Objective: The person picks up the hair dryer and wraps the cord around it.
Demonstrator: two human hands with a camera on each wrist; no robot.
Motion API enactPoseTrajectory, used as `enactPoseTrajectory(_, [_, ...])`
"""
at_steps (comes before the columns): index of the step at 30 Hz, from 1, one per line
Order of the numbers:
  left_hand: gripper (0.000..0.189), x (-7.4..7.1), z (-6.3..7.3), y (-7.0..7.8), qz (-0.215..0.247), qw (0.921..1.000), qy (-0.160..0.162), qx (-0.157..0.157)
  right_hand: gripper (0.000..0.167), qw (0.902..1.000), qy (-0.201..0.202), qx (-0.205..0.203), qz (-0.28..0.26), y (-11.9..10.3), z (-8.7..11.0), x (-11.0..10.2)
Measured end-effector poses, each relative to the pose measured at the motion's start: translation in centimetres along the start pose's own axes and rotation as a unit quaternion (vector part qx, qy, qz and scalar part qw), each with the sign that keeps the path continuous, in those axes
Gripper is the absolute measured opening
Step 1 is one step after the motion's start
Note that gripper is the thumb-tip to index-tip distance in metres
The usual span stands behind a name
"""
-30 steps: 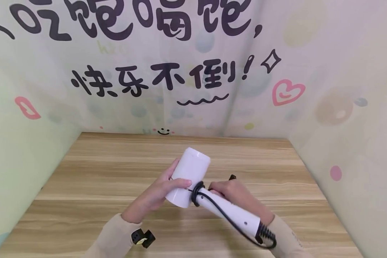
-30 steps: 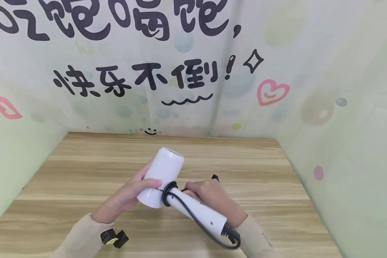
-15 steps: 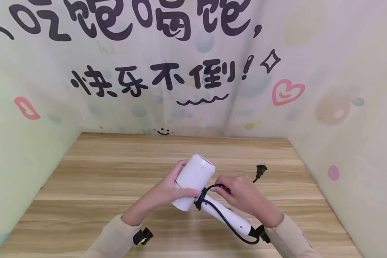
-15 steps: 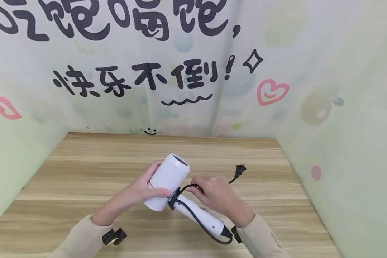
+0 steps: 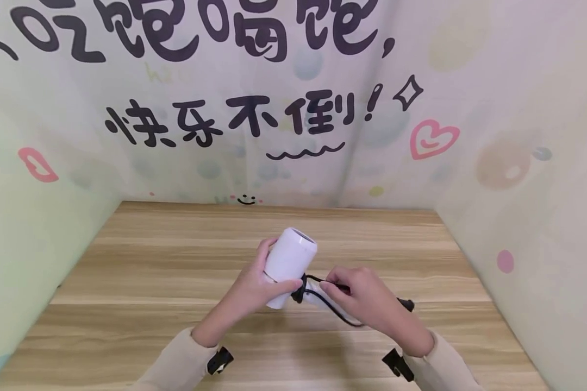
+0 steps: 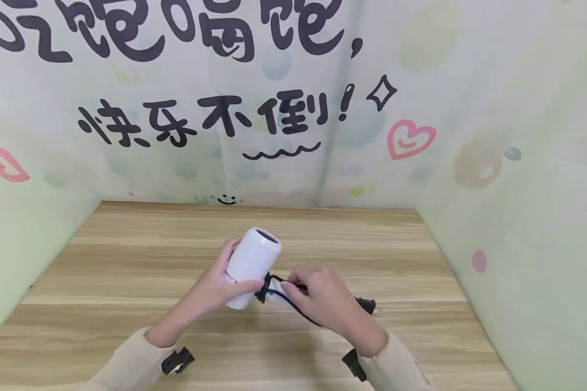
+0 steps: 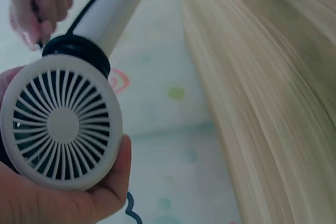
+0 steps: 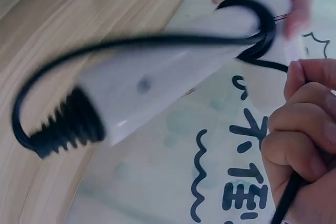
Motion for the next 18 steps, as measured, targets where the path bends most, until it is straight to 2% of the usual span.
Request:
enactPoseTrajectory(4, [0.088, 0.0, -0.2, -0.4, 0.009, 0.9989, 0.045, -0.011, 0.017, 0.9972, -0.001, 0.039, -0.063, -0.8, 0.3, 0.3])
enactPoseTrajectory(8, [0.089, 0.0, -0.3, -0.5, 0.040, 0.9973, 0.060, -0.015, 0.020, 0.9900, -0.001, 0.080, -0.116, -1.4, 0.5, 0.8])
enactPoseTrajectory(11, [0.085, 0.0, -0.5, -0.4, 0.058, 0.9955, 0.071, -0.021, 0.025, 0.9795, 0.000, 0.108, -0.170, -1.8, 0.7, 1.1])
enactPoseTrajectory(15, [0.080, -0.1, -0.7, -0.6, 0.079, 0.9927, 0.086, -0.033, 0.029, 0.9607, -0.004, 0.133, -0.244, -2.1, 0.9, 1.8])
enactPoseTrajectory(18, [0.079, 0.0, -0.8, -0.6, 0.095, 0.9905, 0.092, -0.039, 0.029, 0.9531, -0.005, 0.137, -0.270, -2.3, 1.0, 2.6])
Point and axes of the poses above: each hand's wrist, its own z-axis away from the middle knuckle, its own x-axis out of the palm, y = z × x, the point moved 1 cm from there along -z, towards the middle knuckle, and after that the axes turned 9 degrees about -z, right-handed, at the moved point
